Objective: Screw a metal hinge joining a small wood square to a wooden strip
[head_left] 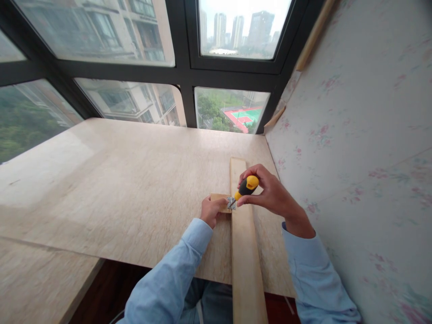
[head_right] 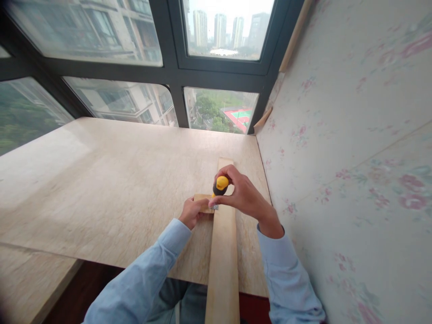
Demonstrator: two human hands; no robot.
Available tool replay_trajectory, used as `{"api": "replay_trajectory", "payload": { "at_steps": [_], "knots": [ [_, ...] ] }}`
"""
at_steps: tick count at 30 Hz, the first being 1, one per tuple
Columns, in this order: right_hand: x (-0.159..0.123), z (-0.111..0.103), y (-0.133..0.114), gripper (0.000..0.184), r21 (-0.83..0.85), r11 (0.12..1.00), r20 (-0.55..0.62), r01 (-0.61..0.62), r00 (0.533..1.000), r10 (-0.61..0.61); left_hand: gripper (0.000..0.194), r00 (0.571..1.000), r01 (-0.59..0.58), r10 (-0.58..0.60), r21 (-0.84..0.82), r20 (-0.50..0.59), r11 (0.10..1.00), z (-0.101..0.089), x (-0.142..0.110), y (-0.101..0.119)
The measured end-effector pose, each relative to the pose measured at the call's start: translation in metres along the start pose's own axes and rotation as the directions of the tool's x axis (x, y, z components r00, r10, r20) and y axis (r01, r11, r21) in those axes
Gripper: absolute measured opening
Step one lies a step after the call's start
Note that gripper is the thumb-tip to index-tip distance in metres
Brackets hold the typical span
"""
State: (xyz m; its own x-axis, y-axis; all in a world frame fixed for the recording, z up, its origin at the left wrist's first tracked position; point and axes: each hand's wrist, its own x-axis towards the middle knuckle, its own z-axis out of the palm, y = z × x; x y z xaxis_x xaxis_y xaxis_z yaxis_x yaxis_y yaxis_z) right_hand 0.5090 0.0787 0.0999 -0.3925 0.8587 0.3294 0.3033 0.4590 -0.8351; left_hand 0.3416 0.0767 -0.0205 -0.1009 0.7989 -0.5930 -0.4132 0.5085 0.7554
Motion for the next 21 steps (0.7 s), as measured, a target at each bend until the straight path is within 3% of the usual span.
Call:
{"api": "replay_trajectory", "payload": {
  "at_steps": [2,4,8,11,15,17,21],
  "knots": [
    [0.001,0.003,0.004,0.063,-0.132,0.991,-0.108,0.005,0.994,-0.019,0.040,1.000,0.009,-0.009,-0.010,-0.003,1.000,0.001,-0.001,0.000],
    [0.001,0.005,0.007,0.066,-0.140,0.990,-0.115,0.034,0.992,-0.050,0.041,1.000,0.009,-0.009,-0.021,-0.007,1.000,0.000,-0.001,0.000],
    [-0.002,0.003,0.005,0.048,0.135,0.987,0.044,0.089,0.994,-0.096,0.042,1.000,-0.001,0.002,-0.041,0.015,0.999,-0.001,0.000,-0.003],
    [-0.007,-0.005,-0.002,0.050,0.319,0.944,0.167,0.088,0.975,-0.147,0.045,1.000,-0.006,0.006,-0.032,-0.004,0.999,-0.002,0.000,-0.004],
    [-0.010,-0.014,-0.006,0.041,0.333,0.942,0.230,0.034,0.966,-0.116,0.044,1.000,-0.012,0.011,-0.028,-0.016,1.000,-0.001,-0.001,-0.004],
    [-0.008,-0.013,-0.005,0.037,0.273,0.962,0.177,0.019,0.982,-0.069,0.043,1.000,-0.011,0.010,-0.038,-0.019,0.999,0.000,-0.002,-0.003],
    [0.000,-0.003,-0.001,0.044,-0.049,0.998,-0.100,0.033,0.994,-0.038,0.039,1.000,-0.012,0.011,-0.045,-0.024,0.999,0.001,-0.004,-0.001]
  ]
}}
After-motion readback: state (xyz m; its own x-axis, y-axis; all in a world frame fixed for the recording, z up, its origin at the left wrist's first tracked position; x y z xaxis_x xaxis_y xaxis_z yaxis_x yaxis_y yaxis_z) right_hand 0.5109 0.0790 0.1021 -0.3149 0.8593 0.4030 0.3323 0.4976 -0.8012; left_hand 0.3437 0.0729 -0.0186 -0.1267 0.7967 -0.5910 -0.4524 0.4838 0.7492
